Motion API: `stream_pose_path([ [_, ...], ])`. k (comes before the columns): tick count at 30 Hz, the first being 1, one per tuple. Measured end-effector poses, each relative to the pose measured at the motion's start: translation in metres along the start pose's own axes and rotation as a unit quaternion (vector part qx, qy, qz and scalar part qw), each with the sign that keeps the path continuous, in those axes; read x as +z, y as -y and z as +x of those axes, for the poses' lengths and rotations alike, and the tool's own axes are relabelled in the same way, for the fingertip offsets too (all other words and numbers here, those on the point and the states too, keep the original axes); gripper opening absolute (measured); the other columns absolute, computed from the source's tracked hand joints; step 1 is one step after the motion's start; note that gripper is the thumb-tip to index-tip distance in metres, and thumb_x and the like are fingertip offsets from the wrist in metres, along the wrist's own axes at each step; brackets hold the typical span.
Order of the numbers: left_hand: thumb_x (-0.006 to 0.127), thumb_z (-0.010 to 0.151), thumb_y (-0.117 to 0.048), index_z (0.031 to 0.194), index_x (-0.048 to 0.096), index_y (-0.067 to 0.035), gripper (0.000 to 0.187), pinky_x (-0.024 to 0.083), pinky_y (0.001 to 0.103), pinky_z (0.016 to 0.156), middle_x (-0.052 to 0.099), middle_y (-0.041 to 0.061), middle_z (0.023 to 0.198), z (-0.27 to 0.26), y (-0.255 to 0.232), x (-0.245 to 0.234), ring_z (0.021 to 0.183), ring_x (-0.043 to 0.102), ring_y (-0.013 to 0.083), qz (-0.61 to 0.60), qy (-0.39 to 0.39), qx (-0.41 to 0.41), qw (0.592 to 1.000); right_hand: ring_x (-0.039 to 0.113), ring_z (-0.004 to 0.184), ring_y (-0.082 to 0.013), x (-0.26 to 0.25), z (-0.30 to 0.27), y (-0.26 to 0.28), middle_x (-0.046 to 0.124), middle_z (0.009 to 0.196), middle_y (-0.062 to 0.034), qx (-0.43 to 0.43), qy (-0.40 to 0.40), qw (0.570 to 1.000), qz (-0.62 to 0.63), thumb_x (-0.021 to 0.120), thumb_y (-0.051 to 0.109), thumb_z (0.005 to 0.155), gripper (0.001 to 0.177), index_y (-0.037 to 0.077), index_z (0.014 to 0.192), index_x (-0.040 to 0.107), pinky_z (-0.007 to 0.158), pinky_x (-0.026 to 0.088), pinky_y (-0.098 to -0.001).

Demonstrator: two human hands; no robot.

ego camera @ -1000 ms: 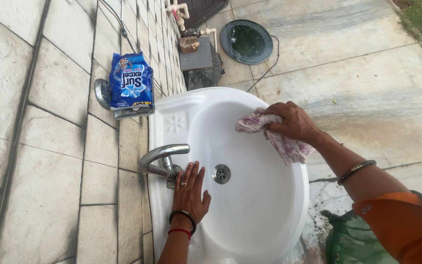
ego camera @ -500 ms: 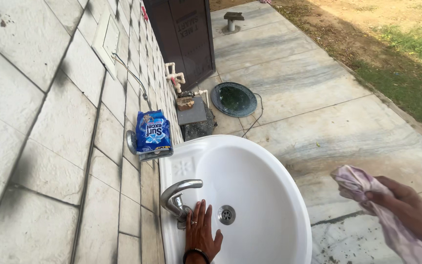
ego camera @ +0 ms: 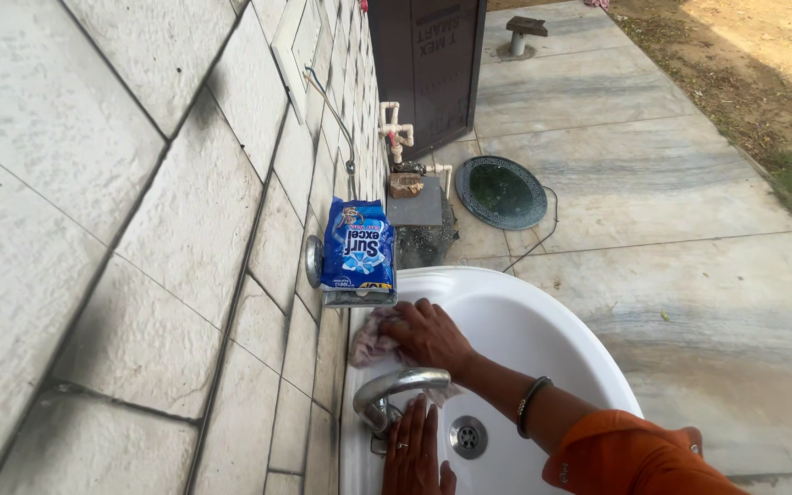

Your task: The person wipes the interior and exterior of a white ceramic sink and its faucet with a cloth, and then cleans a small metal wall-mounted fixture.

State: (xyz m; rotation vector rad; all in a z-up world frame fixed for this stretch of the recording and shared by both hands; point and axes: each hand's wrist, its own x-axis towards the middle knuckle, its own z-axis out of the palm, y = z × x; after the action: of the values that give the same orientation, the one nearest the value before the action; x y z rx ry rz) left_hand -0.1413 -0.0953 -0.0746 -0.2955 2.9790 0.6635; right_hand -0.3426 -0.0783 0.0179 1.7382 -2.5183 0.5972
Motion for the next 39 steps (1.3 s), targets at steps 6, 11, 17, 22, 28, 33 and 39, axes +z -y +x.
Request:
stream_pose_path([
  [6,0.064,0.085,-0.021,0.153,0.025,0.008,0.084,0.008,0.06,0.122,0.013,0.029,0.165,0.0,0.007,0.016,0.155,0.009,0.0422,-0.024,-0.027,0.024,0.999,0.055,0.11,-0.032,-0.002,-0.032,-0.07,0.059,0.132,-0.0114,0.212,-0.221,0.951,-0.046,0.07,0.019,0.088,0.049,0.018,0.137,0.065,0.094,0.048,-0.0459],
  [11,0.061,0.093,-0.022,0.154,0.027,0.008,0.076,0.007,0.062,0.122,0.016,0.032,0.164,0.007,0.008,0.011,0.155,0.01,0.0436,-0.032,-0.041,0.043,0.998,0.051,0.106,-0.0426,0.006,-0.032,-0.086,0.051,0.117,-0.0277,0.429,-0.291,0.854,-0.047,0.069,0.024,0.089,0.047,0.008,0.133,0.063,0.082,0.047,-0.0514],
  [17,0.058,0.091,-0.021,0.157,0.014,0.005,0.083,0.002,0.058,0.124,0.012,0.03,0.165,0.004,-0.017,-0.028,0.155,0.006,0.042,-0.041,0.033,-0.016,0.999,0.054,0.107,-0.0371,0.012,0.048,-0.106,0.054,0.12,-0.0188,0.221,-0.17,0.958,0.067,0.066,0.033,0.088,0.049,0.01,0.131,0.065,0.09,0.053,-0.0516],
  [22,0.057,0.095,-0.024,0.159,0.008,0.003,0.085,-0.002,0.056,0.126,0.006,0.028,0.166,0.006,-0.028,-0.045,0.157,0.001,0.0407,-0.021,0.074,-0.038,0.996,0.056,0.106,-0.0352,-0.034,0.036,-0.124,0.058,0.117,-0.0177,0.348,-0.103,0.931,0.021,0.065,0.035,0.096,0.041,0.011,0.129,0.068,0.083,0.052,-0.0463],
  [28,0.058,0.094,-0.027,0.16,0.005,-0.001,0.089,-0.004,0.057,0.124,-0.001,0.026,0.167,0.021,-0.03,-0.05,0.156,-0.003,0.0396,-0.015,0.094,-0.059,0.994,0.053,0.114,-0.0318,-0.019,0.069,-0.08,0.062,0.122,-0.0097,0.328,-0.114,0.937,-0.024,0.072,0.029,0.088,0.038,0.015,0.123,0.071,0.093,0.043,-0.0519],
  [33,0.057,0.095,-0.028,0.157,0.017,-0.004,0.077,0.001,0.058,0.124,0.002,0.021,0.168,0.038,-0.03,-0.05,0.156,0.001,0.0351,-0.022,0.02,-0.088,0.996,0.055,0.108,-0.0314,-0.04,0.056,-0.091,0.063,0.126,-0.0093,-0.038,-0.095,0.994,0.031,0.072,0.021,0.082,0.041,0.016,0.123,0.072,0.092,0.047,-0.0493],
  [39,0.056,0.095,-0.022,0.153,0.029,0.0,0.067,0.009,0.056,0.124,0.007,0.023,0.167,0.044,-0.023,-0.044,0.155,0.009,0.037,-0.038,-0.058,-0.062,0.996,0.053,0.108,-0.0311,-0.019,0.088,-0.049,0.062,0.119,-0.0084,0.223,-0.092,0.97,0.008,0.073,0.032,0.087,0.032,0.013,0.113,0.071,0.087,0.044,-0.0495],
])
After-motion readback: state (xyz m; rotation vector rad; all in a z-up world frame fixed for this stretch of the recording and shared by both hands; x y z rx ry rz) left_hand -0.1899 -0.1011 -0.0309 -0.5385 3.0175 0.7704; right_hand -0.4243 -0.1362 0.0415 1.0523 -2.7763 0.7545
